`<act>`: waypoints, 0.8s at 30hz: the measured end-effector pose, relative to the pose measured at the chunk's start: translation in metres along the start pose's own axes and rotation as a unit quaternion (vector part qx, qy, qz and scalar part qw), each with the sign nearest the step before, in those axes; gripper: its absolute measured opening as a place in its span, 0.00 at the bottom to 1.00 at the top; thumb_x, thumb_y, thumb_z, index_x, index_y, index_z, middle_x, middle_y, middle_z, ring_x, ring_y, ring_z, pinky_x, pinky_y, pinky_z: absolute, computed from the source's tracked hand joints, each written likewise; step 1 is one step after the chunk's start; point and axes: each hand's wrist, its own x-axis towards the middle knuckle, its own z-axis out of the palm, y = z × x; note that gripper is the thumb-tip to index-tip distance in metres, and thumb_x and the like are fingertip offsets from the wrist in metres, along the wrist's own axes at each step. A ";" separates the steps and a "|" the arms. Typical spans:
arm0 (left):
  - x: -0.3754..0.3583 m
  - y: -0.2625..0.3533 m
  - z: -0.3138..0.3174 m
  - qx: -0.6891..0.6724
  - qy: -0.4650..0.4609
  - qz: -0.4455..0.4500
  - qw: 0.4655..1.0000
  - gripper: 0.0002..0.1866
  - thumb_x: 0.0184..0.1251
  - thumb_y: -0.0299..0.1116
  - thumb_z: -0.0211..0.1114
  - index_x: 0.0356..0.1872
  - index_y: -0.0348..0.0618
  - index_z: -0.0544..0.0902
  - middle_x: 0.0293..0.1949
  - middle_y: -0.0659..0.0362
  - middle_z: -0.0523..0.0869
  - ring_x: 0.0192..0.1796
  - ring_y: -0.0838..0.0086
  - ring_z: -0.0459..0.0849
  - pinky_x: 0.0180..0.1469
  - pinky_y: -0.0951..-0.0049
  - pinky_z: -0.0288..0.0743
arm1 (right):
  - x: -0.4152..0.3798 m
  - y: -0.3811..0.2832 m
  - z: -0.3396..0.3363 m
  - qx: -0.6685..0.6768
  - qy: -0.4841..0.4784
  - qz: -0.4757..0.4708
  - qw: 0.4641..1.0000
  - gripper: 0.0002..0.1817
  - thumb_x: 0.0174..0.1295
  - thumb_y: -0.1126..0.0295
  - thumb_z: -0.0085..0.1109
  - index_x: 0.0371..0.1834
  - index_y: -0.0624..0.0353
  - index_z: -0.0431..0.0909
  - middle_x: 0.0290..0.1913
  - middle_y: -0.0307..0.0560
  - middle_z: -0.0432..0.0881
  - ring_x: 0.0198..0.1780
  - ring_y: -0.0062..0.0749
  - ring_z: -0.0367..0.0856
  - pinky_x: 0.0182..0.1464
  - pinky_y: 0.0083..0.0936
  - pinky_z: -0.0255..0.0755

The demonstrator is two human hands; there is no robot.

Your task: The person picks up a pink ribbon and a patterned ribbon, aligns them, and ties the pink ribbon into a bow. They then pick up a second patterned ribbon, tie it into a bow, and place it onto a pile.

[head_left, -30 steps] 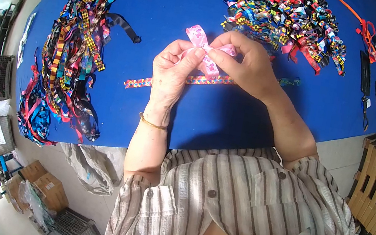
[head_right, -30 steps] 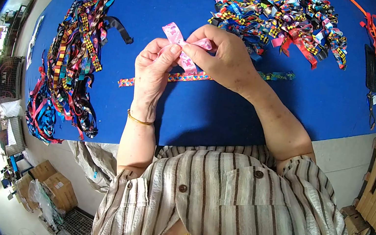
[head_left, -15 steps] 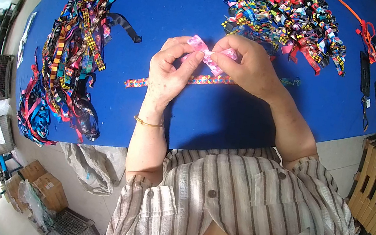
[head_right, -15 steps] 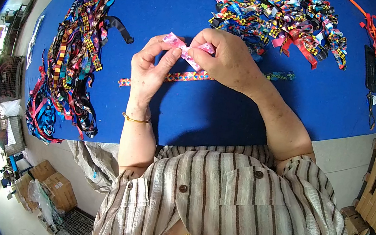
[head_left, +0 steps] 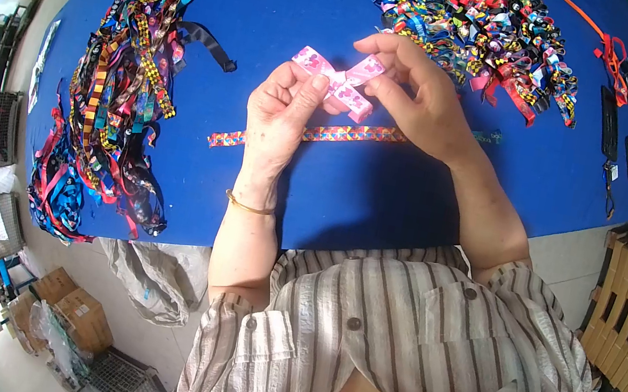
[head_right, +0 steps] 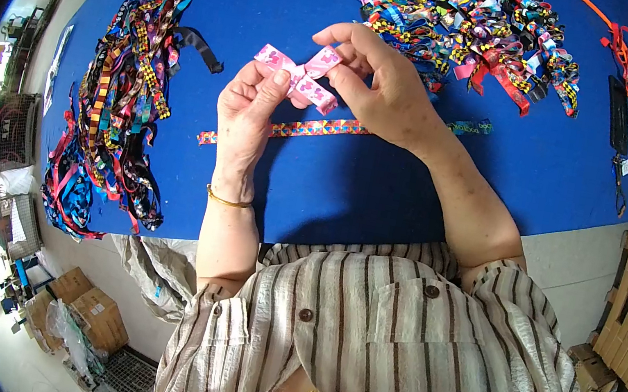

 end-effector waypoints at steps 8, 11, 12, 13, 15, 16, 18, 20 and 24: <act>-0.003 0.004 0.003 -0.009 -0.038 -0.023 0.999 0.08 0.81 0.29 0.61 0.51 0.33 0.82 0.41 0.53 0.92 0.42 0.74 0.89 0.50 0.75 0.80 | 0.001 0.006 0.002 0.058 -0.002 0.021 0.998 0.15 0.73 0.80 0.54 0.61 0.64 0.78 0.54 0.40 0.84 0.49 0.19 0.84 0.53 0.21 0.81; -0.004 0.004 0.001 -0.019 -0.052 -0.018 0.998 0.10 0.82 0.30 0.59 0.52 0.33 0.81 0.42 0.52 0.91 0.43 0.74 0.89 0.50 0.76 0.79 | 0.000 0.005 0.002 0.096 0.016 0.043 0.994 0.14 0.73 0.79 0.56 0.60 0.63 0.78 0.55 0.40 0.84 0.48 0.19 0.84 0.53 0.21 0.81; -0.003 0.004 0.000 -0.020 -0.051 -0.020 0.998 0.10 0.83 0.31 0.58 0.51 0.33 0.81 0.41 0.52 0.91 0.43 0.75 0.89 0.49 0.76 0.79 | 0.000 0.004 0.002 0.088 0.020 0.034 0.995 0.14 0.73 0.79 0.56 0.60 0.63 0.78 0.55 0.40 0.84 0.48 0.19 0.84 0.53 0.21 0.81; -0.003 0.005 0.000 -0.022 -0.051 -0.022 0.998 0.11 0.83 0.31 0.57 0.51 0.34 0.81 0.41 0.52 0.91 0.43 0.75 0.88 0.49 0.76 0.79 | 0.000 0.003 0.002 0.081 0.025 0.024 0.996 0.14 0.73 0.78 0.56 0.60 0.63 0.78 0.54 0.40 0.84 0.48 0.18 0.84 0.53 0.21 0.81; -0.003 0.004 -0.004 -0.021 -0.055 -0.023 0.998 0.12 0.84 0.32 0.55 0.52 0.33 0.81 0.41 0.52 0.91 0.44 0.75 0.88 0.49 0.76 0.79 | 0.001 0.003 0.004 0.073 0.038 -0.003 0.997 0.12 0.74 0.78 0.57 0.58 0.62 0.79 0.49 0.39 0.84 0.45 0.17 0.83 0.49 0.20 0.80; -0.003 0.004 -0.005 -0.021 -0.057 -0.024 0.998 0.13 0.84 0.32 0.54 0.53 0.33 0.81 0.41 0.52 0.91 0.44 0.75 0.88 0.50 0.77 0.78 | 0.002 0.004 0.006 0.072 0.046 -0.021 0.996 0.11 0.74 0.77 0.57 0.57 0.61 0.79 0.44 0.38 0.84 0.41 0.15 0.82 0.46 0.18 0.79; -0.004 0.007 -0.004 -0.016 -0.049 -0.022 0.998 0.12 0.83 0.31 0.54 0.53 0.33 0.82 0.41 0.53 0.91 0.44 0.75 0.88 0.49 0.77 0.78 | 0.002 0.008 0.008 0.058 0.054 -0.043 0.996 0.10 0.74 0.76 0.57 0.56 0.61 0.79 0.40 0.37 0.84 0.37 0.14 0.81 0.42 0.17 0.78; -0.005 0.009 -0.003 -0.021 -0.039 -0.022 0.999 0.12 0.82 0.29 0.54 0.52 0.33 0.82 0.41 0.53 0.91 0.43 0.76 0.88 0.49 0.77 0.78 | 0.003 0.011 0.005 0.028 0.054 -0.050 0.997 0.10 0.75 0.76 0.57 0.56 0.61 0.79 0.41 0.37 0.84 0.37 0.14 0.81 0.41 0.17 0.78; -0.005 0.009 -0.004 -0.033 -0.028 -0.037 0.998 0.12 0.80 0.28 0.54 0.52 0.31 0.83 0.44 0.53 0.91 0.44 0.72 0.89 0.51 0.76 0.78 | 0.000 0.003 0.001 0.053 0.040 0.023 0.998 0.14 0.73 0.76 0.59 0.60 0.62 0.78 0.50 0.39 0.84 0.47 0.17 0.82 0.52 0.20 0.80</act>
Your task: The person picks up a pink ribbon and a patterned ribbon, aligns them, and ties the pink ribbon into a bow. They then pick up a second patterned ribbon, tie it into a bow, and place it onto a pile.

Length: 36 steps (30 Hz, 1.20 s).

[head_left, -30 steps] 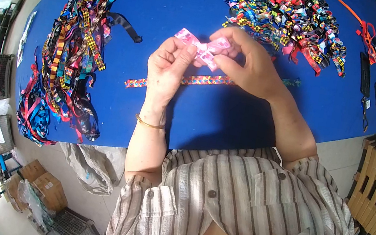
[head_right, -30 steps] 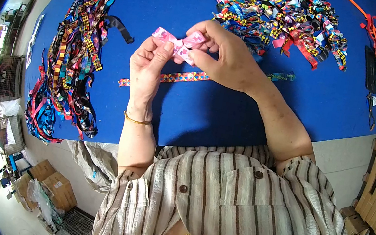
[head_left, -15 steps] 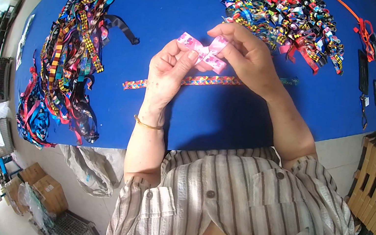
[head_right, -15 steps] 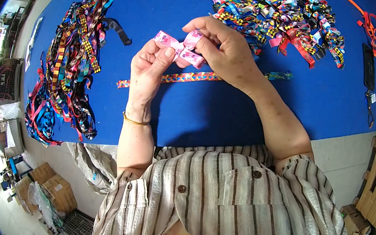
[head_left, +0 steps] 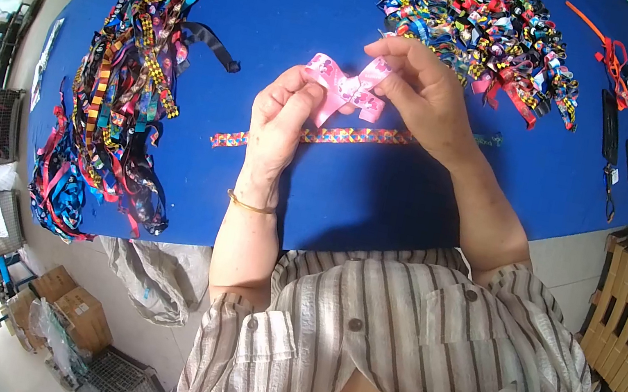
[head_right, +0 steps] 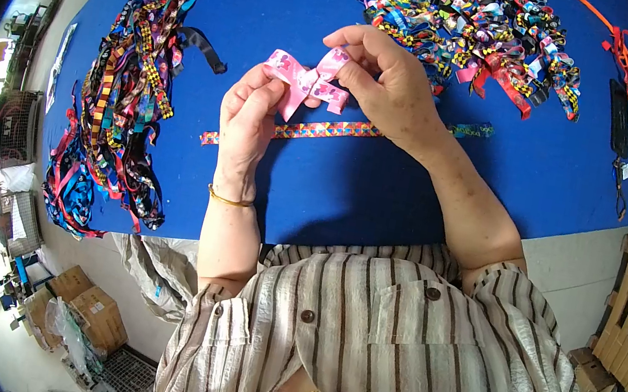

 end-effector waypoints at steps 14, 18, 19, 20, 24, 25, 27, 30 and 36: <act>0.000 -0.005 -0.001 0.106 0.015 0.035 0.994 0.09 0.78 0.27 0.61 0.49 0.34 0.87 0.45 0.58 0.90 0.41 0.81 0.84 0.47 0.80 0.77 | 0.000 -0.005 0.003 -0.073 -0.013 0.053 0.996 0.11 0.72 0.76 0.60 0.56 0.61 0.81 0.46 0.38 0.86 0.44 0.14 0.82 0.48 0.18 0.78; 0.003 -0.006 -0.002 0.164 0.049 0.001 0.985 0.06 0.78 0.26 0.62 0.46 0.36 0.85 0.35 0.59 0.89 0.31 0.81 0.82 0.36 0.81 0.76 | -0.001 0.006 0.005 -0.090 0.017 0.038 0.995 0.10 0.73 0.77 0.59 0.54 0.61 0.82 0.43 0.37 0.87 0.42 0.12 0.83 0.46 0.16 0.78; 0.001 -0.001 -0.001 0.128 0.042 -0.032 0.990 0.05 0.78 0.26 0.62 0.46 0.37 0.84 0.33 0.59 0.88 0.29 0.81 0.82 0.34 0.81 0.76 | -0.001 0.011 0.007 -0.084 0.018 0.041 0.995 0.09 0.73 0.77 0.59 0.54 0.61 0.82 0.42 0.37 0.87 0.41 0.12 0.83 0.44 0.16 0.78; 0.000 0.002 0.000 0.092 0.035 -0.066 0.993 0.04 0.78 0.27 0.62 0.45 0.37 0.83 0.30 0.59 0.87 0.27 0.81 0.82 0.32 0.80 0.76 | -0.002 0.014 0.009 -0.079 0.019 0.045 0.996 0.09 0.74 0.77 0.58 0.54 0.61 0.81 0.41 0.36 0.87 0.40 0.11 0.83 0.42 0.15 0.78; 0.003 -0.016 0.006 0.053 0.034 0.015 0.998 0.05 0.80 0.28 0.60 0.43 0.37 0.79 0.30 0.57 0.86 0.27 0.77 0.83 0.33 0.77 0.80 | -0.005 -0.005 0.018 -0.018 0.021 0.079 0.997 0.06 0.75 0.74 0.55 0.49 0.58 0.81 0.25 0.39 0.83 0.23 0.16 0.81 0.25 0.19 0.75; 0.002 -0.014 0.007 0.059 0.035 0.004 0.998 0.06 0.80 0.29 0.60 0.43 0.37 0.79 0.30 0.56 0.86 0.27 0.77 0.83 0.34 0.76 0.80 | -0.005 -0.006 0.018 -0.026 0.016 0.067 0.997 0.06 0.77 0.72 0.54 0.48 0.60 0.79 0.26 0.39 0.83 0.24 0.17 0.83 0.26 0.19 0.77; 0.002 -0.008 0.006 0.071 0.035 -0.014 0.997 0.07 0.81 0.30 0.59 0.42 0.36 0.79 0.31 0.56 0.86 0.28 0.76 0.84 0.36 0.75 0.81 | -0.005 -0.007 0.019 -0.019 0.001 0.092 0.996 0.08 0.78 0.70 0.53 0.52 0.60 0.79 0.29 0.38 0.83 0.25 0.16 0.82 0.26 0.18 0.74; 0.002 -0.013 0.003 0.077 0.033 -0.003 0.996 0.10 0.82 0.36 0.58 0.42 0.40 0.79 0.24 0.61 0.86 0.24 0.83 0.82 0.27 0.85 0.71 | -0.007 -0.009 0.019 -0.011 -0.009 0.114 0.993 0.09 0.78 0.68 0.54 0.53 0.61 0.78 0.28 0.38 0.83 0.25 0.15 0.81 0.26 0.18 0.73; 0.000 -0.011 0.007 0.007 0.020 0.012 1.000 0.16 0.83 0.41 0.58 0.37 0.39 0.80 0.23 0.57 0.86 0.22 0.77 0.83 0.27 0.81 0.75 | -0.006 -0.011 0.021 0.003 0.000 0.127 0.992 0.09 0.77 0.69 0.57 0.51 0.62 0.78 0.28 0.40 0.85 0.25 0.15 0.80 0.25 0.18 0.73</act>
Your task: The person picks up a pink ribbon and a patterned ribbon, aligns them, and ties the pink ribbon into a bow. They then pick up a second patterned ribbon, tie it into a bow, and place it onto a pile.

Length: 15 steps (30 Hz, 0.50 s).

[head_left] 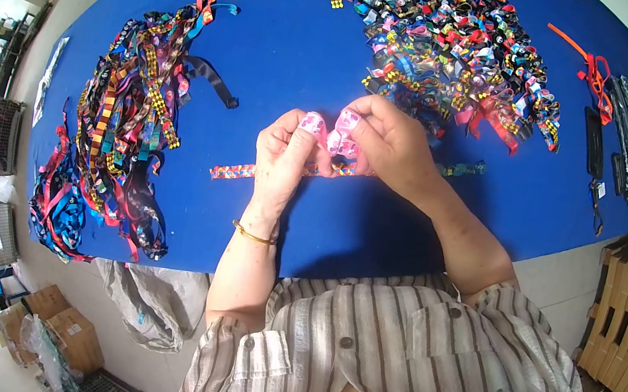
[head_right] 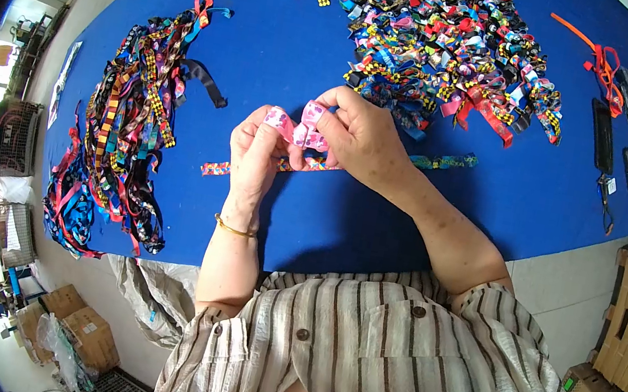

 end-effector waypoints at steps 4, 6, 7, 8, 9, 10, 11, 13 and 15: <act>-0.002 0.003 0.003 -0.027 0.002 -0.017 0.999 0.21 0.84 0.43 0.56 0.32 0.38 0.79 0.22 0.55 0.84 0.20 0.74 0.83 0.26 0.74 0.81 | 0.000 0.000 0.002 -0.025 0.002 -0.009 1.000 0.08 0.76 0.69 0.58 0.51 0.62 0.78 0.28 0.41 0.86 0.25 0.15 0.81 0.25 0.19 0.73; -0.001 0.004 0.005 -0.037 0.002 -0.024 0.999 0.23 0.85 0.45 0.55 0.31 0.37 0.79 0.22 0.54 0.84 0.19 0.73 0.82 0.26 0.71 0.83 | 0.001 0.003 0.003 -0.030 0.008 -0.023 0.999 0.09 0.75 0.69 0.59 0.50 0.63 0.78 0.27 0.42 0.86 0.24 0.16 0.81 0.24 0.19 0.74; -0.001 0.003 0.003 -0.040 0.003 -0.025 0.999 0.23 0.85 0.46 0.54 0.32 0.36 0.79 0.22 0.54 0.84 0.18 0.73 0.81 0.25 0.71 0.83 | 0.001 0.004 0.004 -0.028 0.011 -0.031 0.999 0.09 0.75 0.69 0.59 0.49 0.64 0.78 0.26 0.43 0.86 0.22 0.17 0.82 0.23 0.19 0.74; -0.001 0.001 0.002 -0.043 0.004 -0.026 0.999 0.24 0.85 0.46 0.54 0.32 0.36 0.79 0.22 0.54 0.84 0.18 0.73 0.81 0.25 0.70 0.83 | 0.001 0.005 0.004 -0.027 0.016 -0.039 0.999 0.09 0.74 0.69 0.60 0.48 0.64 0.77 0.24 0.45 0.87 0.21 0.18 0.82 0.23 0.20 0.75; 0.000 -0.001 0.001 -0.046 0.006 -0.026 0.999 0.24 0.85 0.47 0.53 0.32 0.36 0.79 0.23 0.54 0.84 0.17 0.73 0.80 0.24 0.70 0.83 | 0.000 0.004 0.005 -0.017 0.014 -0.035 0.999 0.09 0.75 0.68 0.59 0.49 0.64 0.77 0.25 0.44 0.86 0.21 0.18 0.82 0.23 0.20 0.74; 0.000 -0.002 0.000 -0.053 0.006 -0.026 0.998 0.25 0.85 0.48 0.53 0.32 0.36 0.80 0.23 0.54 0.84 0.17 0.73 0.80 0.24 0.70 0.82 | 0.000 0.003 0.005 -0.007 0.013 -0.031 0.999 0.10 0.75 0.68 0.59 0.49 0.64 0.77 0.25 0.44 0.86 0.21 0.18 0.82 0.23 0.20 0.74; 0.000 -0.003 0.000 -0.060 0.006 -0.025 0.998 0.26 0.85 0.49 0.53 0.33 0.36 0.80 0.23 0.54 0.84 0.16 0.73 0.79 0.24 0.70 0.82 | 0.000 0.003 0.005 0.002 0.011 -0.028 1.000 0.10 0.75 0.68 0.59 0.49 0.64 0.77 0.25 0.44 0.86 0.21 0.18 0.82 0.23 0.20 0.74; 0.000 -0.004 0.001 -0.068 0.006 -0.028 0.997 0.27 0.85 0.51 0.52 0.33 0.35 0.80 0.24 0.53 0.85 0.16 0.73 0.79 0.23 0.71 0.82 | 0.000 0.005 0.006 0.027 0.010 -0.034 0.999 0.10 0.77 0.67 0.57 0.49 0.64 0.77 0.25 0.44 0.86 0.21 0.18 0.81 0.23 0.20 0.73; 0.000 -0.002 0.002 -0.071 0.006 -0.033 0.997 0.29 0.85 0.53 0.51 0.34 0.35 0.81 0.24 0.52 0.85 0.16 0.73 0.79 0.22 0.71 0.81 | -0.002 0.007 0.007 0.043 0.009 -0.043 0.998 0.11 0.78 0.66 0.55 0.49 0.64 0.77 0.25 0.43 0.85 0.21 0.18 0.80 0.24 0.20 0.73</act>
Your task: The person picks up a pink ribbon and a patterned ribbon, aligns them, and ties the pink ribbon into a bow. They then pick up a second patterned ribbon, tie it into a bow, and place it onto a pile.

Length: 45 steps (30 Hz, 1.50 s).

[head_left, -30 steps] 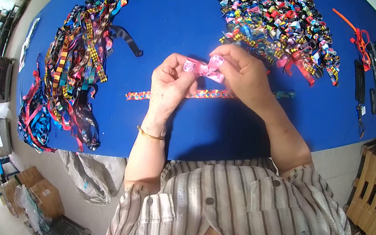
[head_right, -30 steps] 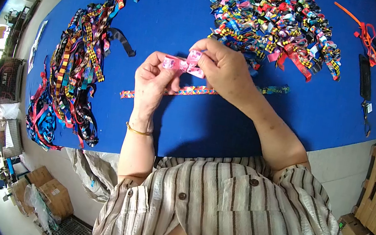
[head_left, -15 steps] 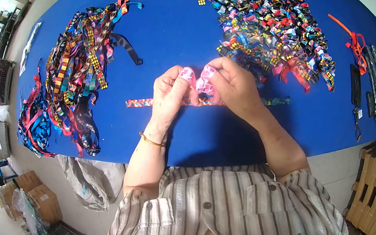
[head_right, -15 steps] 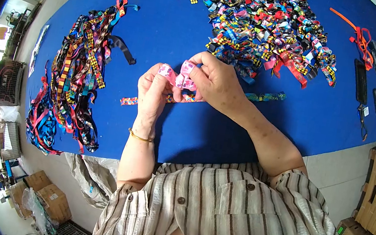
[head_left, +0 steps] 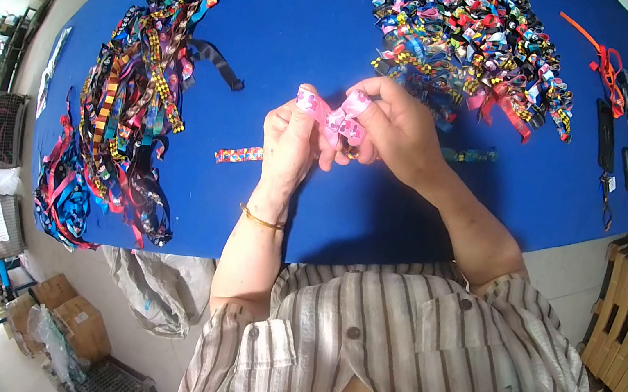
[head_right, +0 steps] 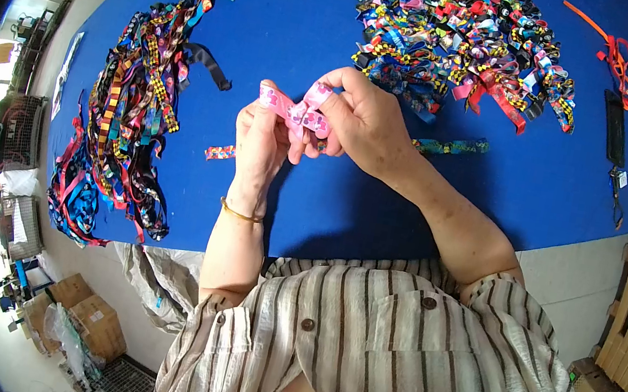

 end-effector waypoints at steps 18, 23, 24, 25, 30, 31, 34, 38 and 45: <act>-0.001 -0.006 -0.003 -0.083 0.002 0.006 0.997 0.28 0.86 0.51 0.50 0.37 0.34 0.82 0.25 0.49 0.87 0.15 0.69 0.80 0.19 0.74 0.74 | -0.005 -0.006 0.006 0.117 -0.028 0.021 0.993 0.18 0.83 0.60 0.42 0.53 0.65 0.74 0.25 0.47 0.82 0.19 0.25 0.81 0.22 0.19 0.73; 0.002 -0.003 -0.009 -0.090 -0.020 -0.008 0.996 0.23 0.86 0.46 0.52 0.41 0.33 0.82 0.27 0.49 0.88 0.17 0.70 0.81 0.21 0.73 0.76 | -0.003 -0.002 0.005 0.116 -0.033 0.011 0.993 0.19 0.83 0.59 0.42 0.52 0.65 0.75 0.24 0.47 0.81 0.18 0.25 0.81 0.22 0.20 0.72; 0.002 -0.002 -0.009 -0.087 -0.023 -0.008 0.996 0.22 0.86 0.45 0.52 0.42 0.33 0.82 0.28 0.49 0.88 0.18 0.70 0.81 0.21 0.73 0.76 | -0.003 -0.003 0.004 0.106 -0.033 0.013 0.994 0.19 0.83 0.59 0.42 0.52 0.65 0.75 0.24 0.47 0.81 0.18 0.25 0.81 0.22 0.19 0.72; 0.002 -0.001 -0.008 -0.087 -0.028 -0.008 0.996 0.21 0.85 0.44 0.53 0.43 0.33 0.82 0.28 0.49 0.88 0.19 0.71 0.82 0.22 0.74 0.76 | -0.003 -0.004 0.003 0.095 -0.032 0.015 0.995 0.19 0.83 0.58 0.42 0.51 0.65 0.75 0.24 0.46 0.81 0.18 0.24 0.81 0.22 0.19 0.72; 0.003 0.006 -0.004 -0.038 -0.057 0.001 0.998 0.16 0.81 0.39 0.60 0.47 0.33 0.83 0.30 0.53 0.88 0.23 0.75 0.82 0.25 0.77 0.75 | -0.002 -0.007 0.000 0.089 -0.018 0.030 0.995 0.19 0.83 0.58 0.43 0.49 0.64 0.76 0.24 0.45 0.81 0.19 0.23 0.80 0.22 0.19 0.72; 0.002 0.007 -0.002 -0.034 -0.048 -0.001 0.998 0.14 0.80 0.37 0.62 0.47 0.33 0.83 0.30 0.54 0.88 0.23 0.76 0.82 0.26 0.78 0.74 | -0.002 -0.006 0.000 0.084 -0.015 0.028 0.996 0.18 0.83 0.58 0.43 0.49 0.63 0.76 0.24 0.44 0.81 0.19 0.22 0.80 0.22 0.19 0.72; -0.001 0.006 0.003 -0.022 -0.012 -0.015 1.000 0.07 0.73 0.26 0.69 0.45 0.33 0.84 0.28 0.57 0.87 0.23 0.80 0.80 0.26 0.79 0.73 | -0.001 -0.002 0.000 0.065 -0.014 0.010 0.998 0.17 0.83 0.59 0.44 0.47 0.62 0.77 0.23 0.42 0.80 0.19 0.19 0.78 0.22 0.19 0.71; 0.001 0.005 0.002 0.031 -0.006 -0.002 1.000 0.04 0.73 0.26 0.69 0.41 0.35 0.85 0.25 0.59 0.86 0.21 0.82 0.77 0.24 0.79 0.72 | 0.001 -0.001 -0.003 -0.007 -0.013 0.001 1.000 0.15 0.81 0.61 0.49 0.44 0.61 0.79 0.22 0.38 0.79 0.19 0.15 0.76 0.22 0.19 0.68; 0.002 0.008 0.000 0.080 0.047 0.008 0.996 0.05 0.73 0.27 0.70 0.41 0.35 0.87 0.23 0.60 0.86 0.18 0.82 0.77 0.22 0.81 0.71 | 0.004 -0.003 -0.010 0.039 -0.029 0.016 0.999 0.08 0.75 0.67 0.59 0.44 0.61 0.81 0.22 0.36 0.80 0.22 0.13 0.77 0.24 0.16 0.69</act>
